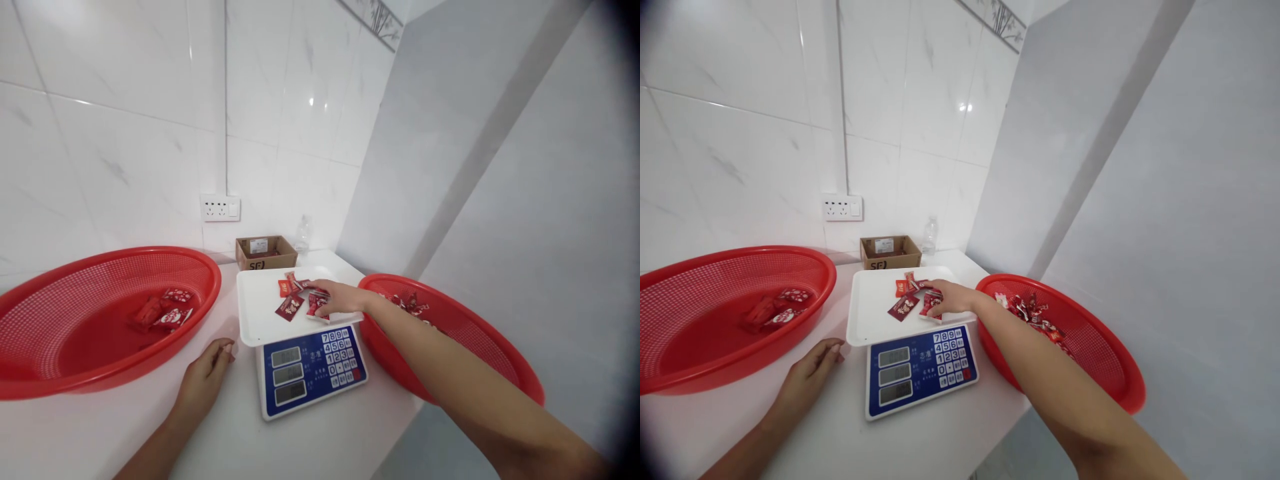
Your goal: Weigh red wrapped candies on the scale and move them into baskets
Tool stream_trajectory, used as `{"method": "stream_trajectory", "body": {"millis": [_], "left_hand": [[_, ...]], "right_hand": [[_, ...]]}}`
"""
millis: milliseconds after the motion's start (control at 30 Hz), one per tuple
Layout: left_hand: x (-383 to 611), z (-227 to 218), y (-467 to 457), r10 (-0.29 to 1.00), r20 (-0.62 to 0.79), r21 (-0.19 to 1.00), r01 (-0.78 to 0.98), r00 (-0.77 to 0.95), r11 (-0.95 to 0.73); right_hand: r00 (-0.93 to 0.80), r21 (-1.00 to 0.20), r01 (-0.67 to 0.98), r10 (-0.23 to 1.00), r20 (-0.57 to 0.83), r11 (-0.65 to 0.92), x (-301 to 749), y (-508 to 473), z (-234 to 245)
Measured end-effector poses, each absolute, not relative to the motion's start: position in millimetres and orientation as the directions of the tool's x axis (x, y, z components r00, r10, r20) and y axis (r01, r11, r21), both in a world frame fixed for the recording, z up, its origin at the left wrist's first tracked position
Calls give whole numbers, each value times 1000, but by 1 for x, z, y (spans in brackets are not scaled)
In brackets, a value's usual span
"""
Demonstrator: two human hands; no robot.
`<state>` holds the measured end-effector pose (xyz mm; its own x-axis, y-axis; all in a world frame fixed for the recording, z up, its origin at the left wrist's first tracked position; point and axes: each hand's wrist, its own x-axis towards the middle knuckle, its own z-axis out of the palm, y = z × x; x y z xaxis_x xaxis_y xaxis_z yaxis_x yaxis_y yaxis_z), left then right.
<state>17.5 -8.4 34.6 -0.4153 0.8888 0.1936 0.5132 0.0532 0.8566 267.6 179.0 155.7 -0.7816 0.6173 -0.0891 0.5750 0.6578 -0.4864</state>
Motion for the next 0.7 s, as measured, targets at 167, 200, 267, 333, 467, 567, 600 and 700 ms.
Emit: {"method": "stream_trajectory", "body": {"millis": [167, 200, 267, 333, 467, 567, 600, 700], "left_hand": [[17, 34, -9, 889, 193, 851, 522, -414, 58], [17, 34, -9, 891, 186, 851, 521, -414, 64], [17, 34, -9, 893, 173, 852, 518, -416, 77], [17, 33, -9, 893, 166, 852, 516, -419, 83], [16, 32, -8, 892, 172, 858, 509, -417, 72], [16, 32, -8, 892, 165, 864, 498, -421, 75], [16, 32, -8, 891, 163, 866, 495, -423, 77], [16, 31, -9, 891, 159, 866, 493, -426, 82]], "right_hand": [[-789, -527, 545, 611, -59, 652, 261, 179, 155], [-796, -534, 531, 603, -49, 658, 260, 178, 156], [-810, -530, 509, 585, -30, 678, 260, 178, 156], [-789, -477, 538, 614, 5, 695, 259, 180, 155], [-676, -317, 677, 731, 87, 664, 249, 184, 150], [-646, -284, 707, 755, 113, 648, 235, 187, 147], [-639, -277, 713, 760, 120, 644, 231, 188, 146], [-625, -243, 729, 767, 144, 639, 220, 190, 145]]}}
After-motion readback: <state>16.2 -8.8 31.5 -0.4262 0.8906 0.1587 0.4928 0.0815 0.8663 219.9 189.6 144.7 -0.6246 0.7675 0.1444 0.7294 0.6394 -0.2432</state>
